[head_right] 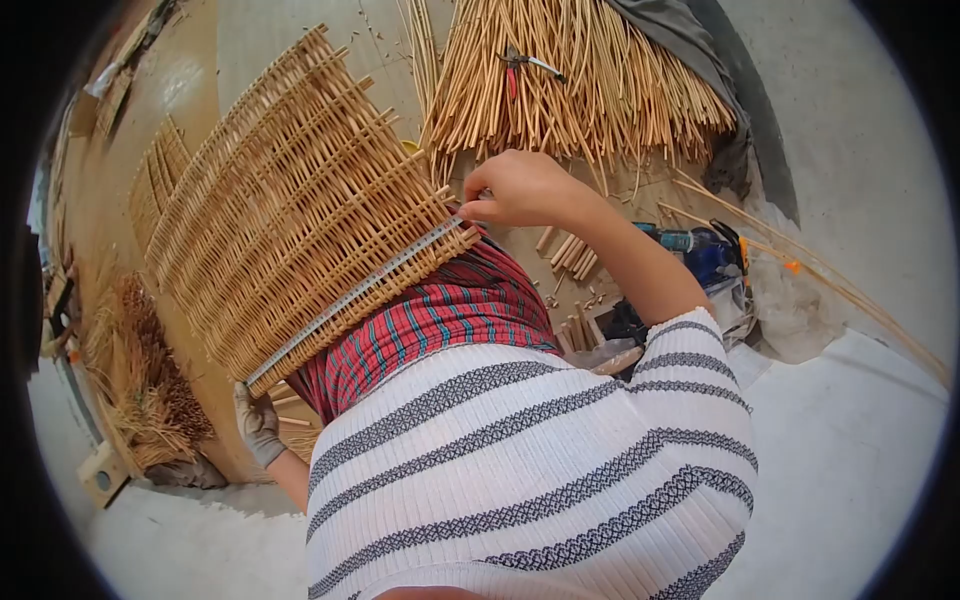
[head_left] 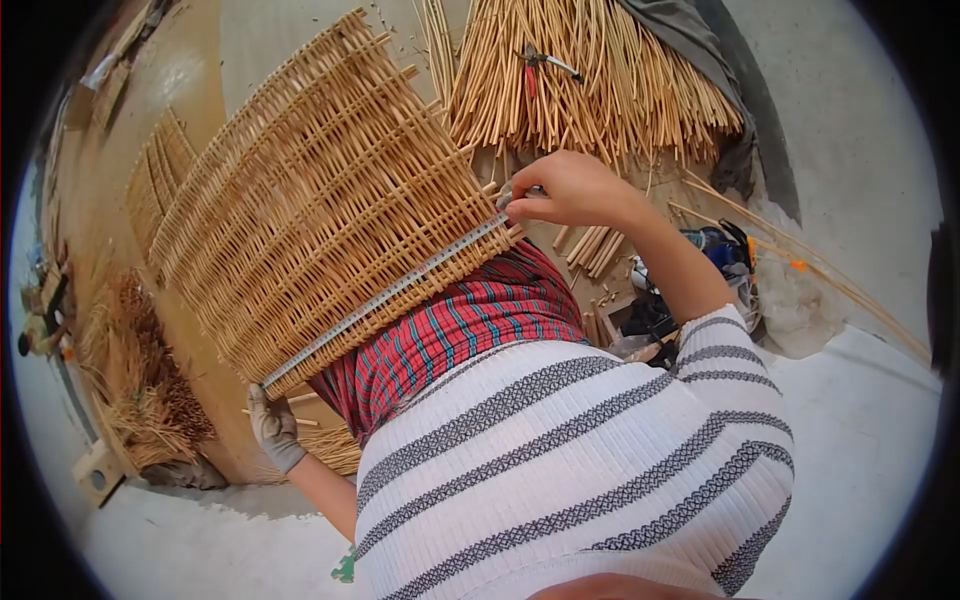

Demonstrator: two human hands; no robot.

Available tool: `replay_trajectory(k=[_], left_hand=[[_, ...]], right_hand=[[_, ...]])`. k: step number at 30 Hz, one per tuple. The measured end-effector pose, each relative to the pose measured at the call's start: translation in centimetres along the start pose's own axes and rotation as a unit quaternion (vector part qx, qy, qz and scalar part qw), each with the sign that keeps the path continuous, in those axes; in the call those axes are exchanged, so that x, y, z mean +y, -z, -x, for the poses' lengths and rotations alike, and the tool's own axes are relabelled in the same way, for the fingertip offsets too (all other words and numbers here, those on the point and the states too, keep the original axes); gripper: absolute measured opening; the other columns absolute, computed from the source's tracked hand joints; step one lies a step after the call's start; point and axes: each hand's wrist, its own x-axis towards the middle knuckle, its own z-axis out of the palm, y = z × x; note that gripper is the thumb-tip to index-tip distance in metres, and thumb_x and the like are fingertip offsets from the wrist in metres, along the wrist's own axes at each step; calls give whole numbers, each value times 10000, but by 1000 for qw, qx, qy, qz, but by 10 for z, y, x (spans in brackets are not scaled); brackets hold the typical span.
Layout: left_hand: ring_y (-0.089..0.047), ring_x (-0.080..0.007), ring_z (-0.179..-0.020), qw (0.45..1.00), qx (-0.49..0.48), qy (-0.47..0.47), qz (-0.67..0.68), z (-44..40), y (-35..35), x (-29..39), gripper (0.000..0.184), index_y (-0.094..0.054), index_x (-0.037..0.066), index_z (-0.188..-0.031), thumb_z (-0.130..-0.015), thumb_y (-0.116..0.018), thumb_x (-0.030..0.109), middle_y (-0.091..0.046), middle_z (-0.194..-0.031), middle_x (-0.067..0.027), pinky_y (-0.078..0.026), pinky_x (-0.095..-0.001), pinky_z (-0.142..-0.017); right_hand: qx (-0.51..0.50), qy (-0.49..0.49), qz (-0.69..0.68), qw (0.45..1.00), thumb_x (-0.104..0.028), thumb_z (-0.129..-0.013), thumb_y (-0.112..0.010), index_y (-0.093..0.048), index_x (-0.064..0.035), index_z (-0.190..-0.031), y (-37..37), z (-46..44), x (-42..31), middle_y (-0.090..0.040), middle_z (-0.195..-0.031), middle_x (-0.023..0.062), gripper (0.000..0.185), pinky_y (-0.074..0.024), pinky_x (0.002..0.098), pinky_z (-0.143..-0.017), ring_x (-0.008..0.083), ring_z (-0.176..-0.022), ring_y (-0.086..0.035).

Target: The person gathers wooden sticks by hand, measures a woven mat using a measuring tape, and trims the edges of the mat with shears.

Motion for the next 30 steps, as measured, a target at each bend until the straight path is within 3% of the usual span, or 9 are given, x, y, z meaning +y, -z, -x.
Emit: replay_trajectory(k=[7, 12, 15, 17, 18, 20, 22, 26, 30], left_hand=[[-606, -255, -1175, 1000, -2, -11, -24, 7, 0, 4, 427, -568, 59, -1342, -972, -670, 245, -644, -1287, -92, -485, -425, -1051], [-634, -244, -1108, 985, 127, -14, -113, 21, -23, 18, 435, -576, 55, -1323, -972, -672, 294, -661, -1219, -112, -550, -389, -915], [-640, -243, -1020, 925, 245, -72, -282, 49, -94, 45, 404, -580, 34, -1292, -997, -634, 304, -640, -1199, -139, -549, -376, -853], [-626, -255, -1025, 711, 356, -380, -472, 61, -122, 44, 376, -586, 12, -1256, -992, -640, 275, -594, -1234, -172, -539, -369, -885], [-592, -282, -1126, 677, 301, -460, -490, 58, -129, 46, 384, -581, 1, -1264, -952, -686, 199, -555, -1270, -180, -513, -383, -946], [-543, -289, -1213, 773, 112, -494, -381, 74, -172, 39, 434, -598, 7, -1275, -889, -748, 138, -558, -1263, -168, -463, -389, -1028], [-491, -311, -1296, 644, 16, -489, -588, 104, -230, 32, 517, -624, 47, -1277, -805, -813, 144, -545, -1330, -145, -408, -422, -1101], [-324, -353, -1447, 479, -233, -472, -703, 113, -291, -7, 719, -619, 226, -1356, -686, -873, 296, -490, -1460, -124, -226, -549, -1206], [-327, -365, -1450, 479, -260, -501, -672, 95, -299, -26, 727, -620, 244, -1355, -674, -854, 339, -480, -1479, -103, -197, -556, -1217]], right_hand=[[6, -6, -25, 1000, -409, -873, -668, -749, -103, -938, -3, -1, 6, -704, -843, 115, 323, -513, 444, -722, 313, -804, -673], [-8, 22, -28, 999, -365, -898, -646, -716, -96, -947, -8, -6, 9, -692, -837, 119, 282, -509, 438, -715, 321, -798, -667], [34, 71, -112, 991, -346, -912, -638, -713, -81, -979, -11, -8, 16, -689, -843, 119, 284, -511, 410, -711, 293, -788, -673], [44, 96, -147, 983, -337, -919, -634, -712, -74, -996, -10, -7, 22, -688, -846, 119, 285, -513, 397, -709, 279, -783, -676], [76, 81, -217, 970, -311, -938, -628, -705, -67, -1019, -10, -9, 24, -679, -829, 103, 268, -509, 367, -705, 233, -777, -671], [125, 59, -308, 941, -261, -991, -599, -691, -48, -1079, -9, -15, 30, -660, -799, 44, 249, -494, 297, -700, 109, -787, -647], [171, 55, -366, 913, -262, -998, -590, -693, -46, -1085, -28, -31, 48, -664, -807, 32, 254, -496, 290, -706, 105, -787, -643], [265, -37, -489, 830, -231, -1010, -566, -699, -39, -1053, -105, -70, 126, -671, -824, 9, 238, -504, 269, -720, 108, -767, -636], [258, -207, -513, 792, -269, -946, -606, -690, -52, -918, -221, -74, 203, -683, -786, 47, 234, -516, 304, -676, 142, -718, -653]])
